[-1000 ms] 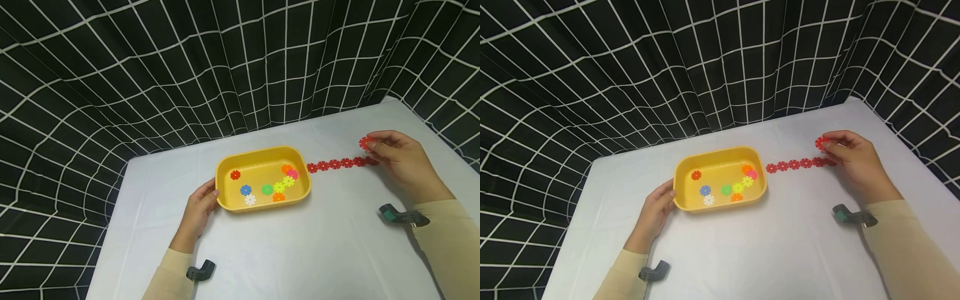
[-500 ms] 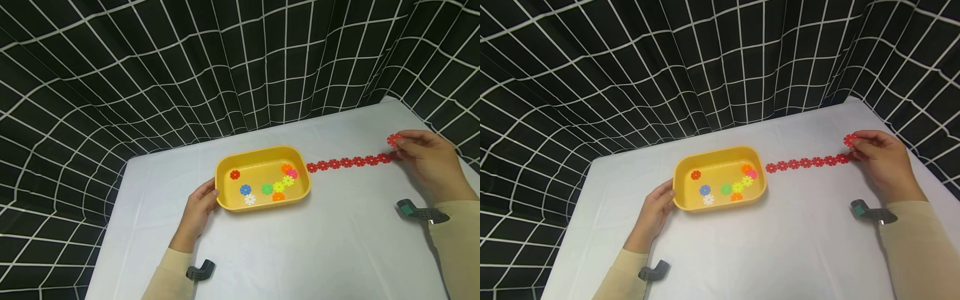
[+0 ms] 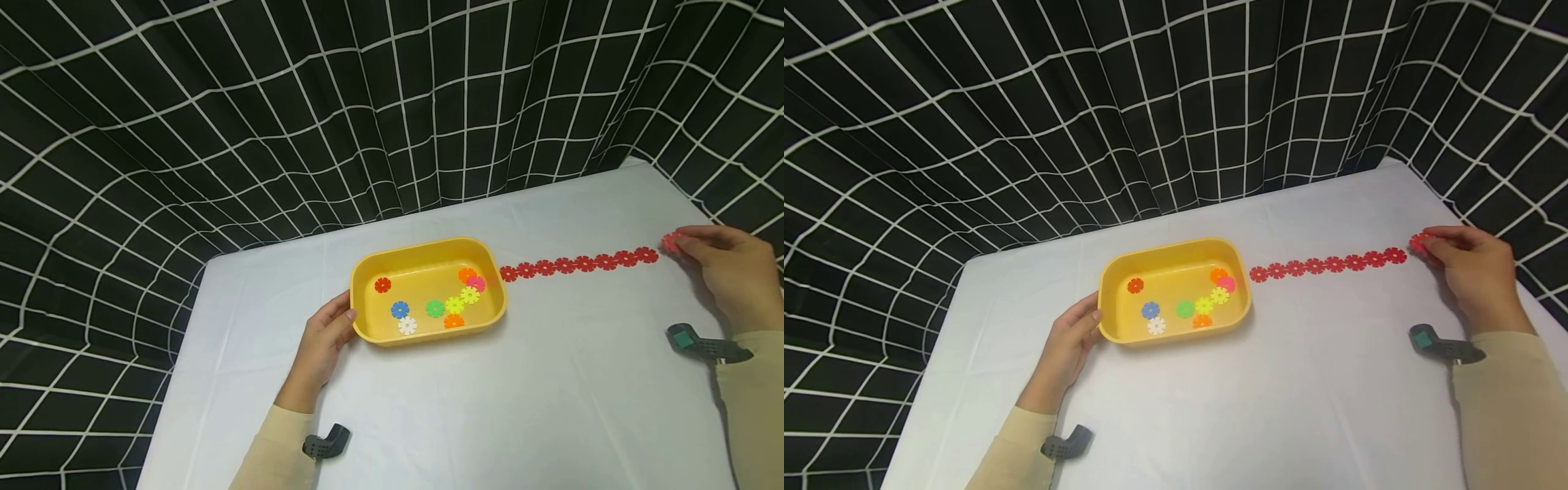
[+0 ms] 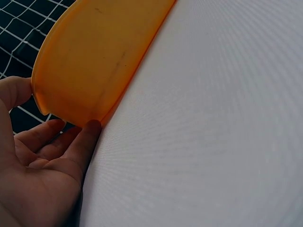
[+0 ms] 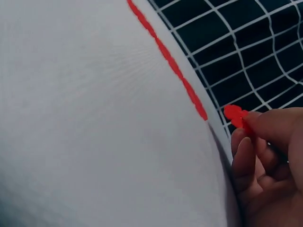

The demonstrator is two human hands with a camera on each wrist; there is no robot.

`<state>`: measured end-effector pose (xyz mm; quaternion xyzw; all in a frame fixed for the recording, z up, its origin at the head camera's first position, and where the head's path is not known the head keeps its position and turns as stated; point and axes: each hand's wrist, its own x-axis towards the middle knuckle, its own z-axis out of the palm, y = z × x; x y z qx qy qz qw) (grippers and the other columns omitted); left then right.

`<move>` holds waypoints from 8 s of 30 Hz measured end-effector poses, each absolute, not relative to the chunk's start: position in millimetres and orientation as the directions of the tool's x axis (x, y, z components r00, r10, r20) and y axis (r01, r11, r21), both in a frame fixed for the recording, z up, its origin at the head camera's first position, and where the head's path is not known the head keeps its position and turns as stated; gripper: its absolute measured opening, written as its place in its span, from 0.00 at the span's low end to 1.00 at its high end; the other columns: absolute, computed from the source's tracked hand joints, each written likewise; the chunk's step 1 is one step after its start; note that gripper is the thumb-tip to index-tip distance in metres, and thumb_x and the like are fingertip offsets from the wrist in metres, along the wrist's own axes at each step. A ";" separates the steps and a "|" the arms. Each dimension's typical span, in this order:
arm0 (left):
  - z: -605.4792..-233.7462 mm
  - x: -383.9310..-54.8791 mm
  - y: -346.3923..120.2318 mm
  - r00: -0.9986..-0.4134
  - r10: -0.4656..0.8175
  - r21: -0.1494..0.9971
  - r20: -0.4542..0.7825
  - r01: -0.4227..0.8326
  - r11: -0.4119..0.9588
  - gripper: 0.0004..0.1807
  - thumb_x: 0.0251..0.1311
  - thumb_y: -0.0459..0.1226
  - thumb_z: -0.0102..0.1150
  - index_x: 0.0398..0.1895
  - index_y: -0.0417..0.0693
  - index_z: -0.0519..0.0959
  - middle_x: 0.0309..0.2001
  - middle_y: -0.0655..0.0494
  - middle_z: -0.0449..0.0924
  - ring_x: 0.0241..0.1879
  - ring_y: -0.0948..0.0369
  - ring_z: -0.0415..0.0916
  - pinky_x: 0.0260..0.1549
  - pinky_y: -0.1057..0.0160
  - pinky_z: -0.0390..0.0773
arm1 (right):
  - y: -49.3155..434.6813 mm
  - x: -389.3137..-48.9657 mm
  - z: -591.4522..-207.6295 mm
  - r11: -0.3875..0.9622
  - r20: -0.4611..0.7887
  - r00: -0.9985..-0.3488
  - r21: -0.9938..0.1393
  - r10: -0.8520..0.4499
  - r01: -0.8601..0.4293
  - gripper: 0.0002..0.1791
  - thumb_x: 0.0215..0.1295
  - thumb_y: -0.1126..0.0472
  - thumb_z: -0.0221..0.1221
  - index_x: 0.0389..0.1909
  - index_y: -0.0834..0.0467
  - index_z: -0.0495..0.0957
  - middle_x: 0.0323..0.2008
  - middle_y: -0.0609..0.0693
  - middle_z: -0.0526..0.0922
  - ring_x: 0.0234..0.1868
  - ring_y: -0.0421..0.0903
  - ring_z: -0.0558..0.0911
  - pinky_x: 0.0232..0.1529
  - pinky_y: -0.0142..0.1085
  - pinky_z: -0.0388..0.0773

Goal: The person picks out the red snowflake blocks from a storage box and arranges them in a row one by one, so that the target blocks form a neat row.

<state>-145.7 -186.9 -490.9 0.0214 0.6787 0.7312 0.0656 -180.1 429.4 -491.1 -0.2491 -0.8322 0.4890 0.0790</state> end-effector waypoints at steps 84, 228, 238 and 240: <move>-490.5 -144.8 -186.6 -0.991 0.121 0.997 -0.059 -0.065 -0.047 0.29 0.80 0.36 0.59 0.79 0.35 0.70 0.75 0.41 0.72 0.71 0.46 0.75 0.63 0.57 0.81 | 405.5 -178.6 -474.2 0.261 -0.085 -0.883 -0.938 0.462 0.227 0.18 0.83 0.40 0.55 0.67 0.34 0.77 0.55 0.34 0.79 0.50 0.32 0.79 0.49 0.16 0.76; -489.1 -146.6 -187.8 -0.987 0.148 0.994 -0.066 -0.078 -0.078 0.31 0.80 0.37 0.58 0.80 0.33 0.68 0.76 0.40 0.71 0.72 0.46 0.73 0.66 0.56 0.79 | 45.7 -236.0 -452.4 0.573 -0.079 -0.774 -0.720 -0.628 -0.391 0.15 0.75 0.70 0.68 0.59 0.61 0.83 0.51 0.50 0.81 0.54 0.50 0.76 0.63 0.39 0.77; -488.6 -146.2 -188.3 -0.987 0.143 0.994 -0.070 -0.080 -0.071 0.31 0.79 0.37 0.59 0.80 0.33 0.68 0.76 0.40 0.71 0.72 0.46 0.73 0.65 0.56 0.80 | 46.0 -235.8 -451.9 0.555 -0.070 -0.777 -0.740 -0.626 -0.381 0.15 0.73 0.73 0.67 0.56 0.58 0.83 0.46 0.51 0.78 0.52 0.51 0.74 0.58 0.39 0.77; -488.3 -145.9 -188.3 -0.987 0.141 0.994 -0.073 -0.084 -0.070 0.31 0.79 0.37 0.59 0.80 0.33 0.68 0.76 0.40 0.71 0.72 0.46 0.73 0.65 0.56 0.80 | 46.5 -235.7 -452.0 0.535 -0.056 -0.777 -0.756 -0.627 -0.377 0.15 0.72 0.74 0.67 0.54 0.59 0.82 0.44 0.51 0.78 0.51 0.51 0.75 0.56 0.40 0.77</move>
